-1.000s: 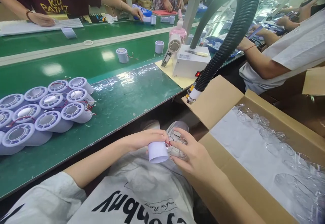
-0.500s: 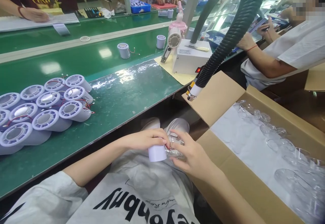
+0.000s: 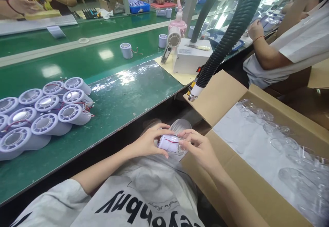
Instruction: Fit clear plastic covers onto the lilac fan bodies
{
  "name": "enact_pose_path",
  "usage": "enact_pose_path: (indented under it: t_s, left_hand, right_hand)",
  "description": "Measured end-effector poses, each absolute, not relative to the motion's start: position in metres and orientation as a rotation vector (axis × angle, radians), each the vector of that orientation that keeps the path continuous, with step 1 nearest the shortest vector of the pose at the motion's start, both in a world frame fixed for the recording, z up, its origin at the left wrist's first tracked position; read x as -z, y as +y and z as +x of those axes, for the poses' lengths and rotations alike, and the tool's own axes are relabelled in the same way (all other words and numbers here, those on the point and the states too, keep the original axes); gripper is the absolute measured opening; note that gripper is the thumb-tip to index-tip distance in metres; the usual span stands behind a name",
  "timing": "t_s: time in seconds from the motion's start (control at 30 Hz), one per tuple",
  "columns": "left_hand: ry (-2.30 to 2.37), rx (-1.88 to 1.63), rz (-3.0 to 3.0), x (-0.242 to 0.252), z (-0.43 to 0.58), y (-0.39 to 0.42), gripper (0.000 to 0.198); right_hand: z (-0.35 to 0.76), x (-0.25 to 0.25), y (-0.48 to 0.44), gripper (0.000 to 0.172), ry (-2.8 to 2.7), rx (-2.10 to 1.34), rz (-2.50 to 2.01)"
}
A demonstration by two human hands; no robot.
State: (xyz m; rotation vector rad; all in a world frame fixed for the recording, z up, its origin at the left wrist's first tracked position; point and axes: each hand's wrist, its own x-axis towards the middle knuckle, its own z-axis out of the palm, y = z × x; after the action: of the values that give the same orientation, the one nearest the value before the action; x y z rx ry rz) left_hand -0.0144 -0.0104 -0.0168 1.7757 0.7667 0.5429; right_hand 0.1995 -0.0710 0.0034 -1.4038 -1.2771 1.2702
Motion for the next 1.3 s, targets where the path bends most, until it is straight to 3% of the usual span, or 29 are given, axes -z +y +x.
enact_pose_path:
  t_s: [0.13, 0.23, 0.33, 0.43, 0.6, 1.3]
  left_hand:
    - [0.683, -0.448, 1.488, 0.01, -0.014, -0.012, 0.07]
    - [0.687, -0.483, 1.245, 0.006, -0.013, -0.014, 0.065]
    - [0.703, -0.503, 1.07, 0.004, -0.012, -0.017, 0.06]
    - [0.666, -0.488, 1.101, 0.004, -0.014, -0.019, 0.065]
    - [0.603, -0.5, 1.341, -0.002, -0.019, -0.019, 0.076]
    - [0.547, -0.535, 1.581, -0.012, -0.024, -0.02, 0.073]
  right_hand:
    - [0.205, 0.0, -0.068, 0.032, -1.045, -1.432, -1.277]
    - [0.207, -0.002, -0.071, 0.013, -1.306, -1.344, -1.199]
    - [0.208, -0.002, -0.078, 0.036, -1.699, -1.024, -1.182]
    - [0.208, 0.0, -0.085, 0.035, -1.777, -0.908, -1.168]
    - [0.21, -0.005, -0.086, 0.038, -1.659, -1.058, -1.176]
    - [0.206, -0.018, -0.084, 0.04, -1.113, -1.696, -1.181]
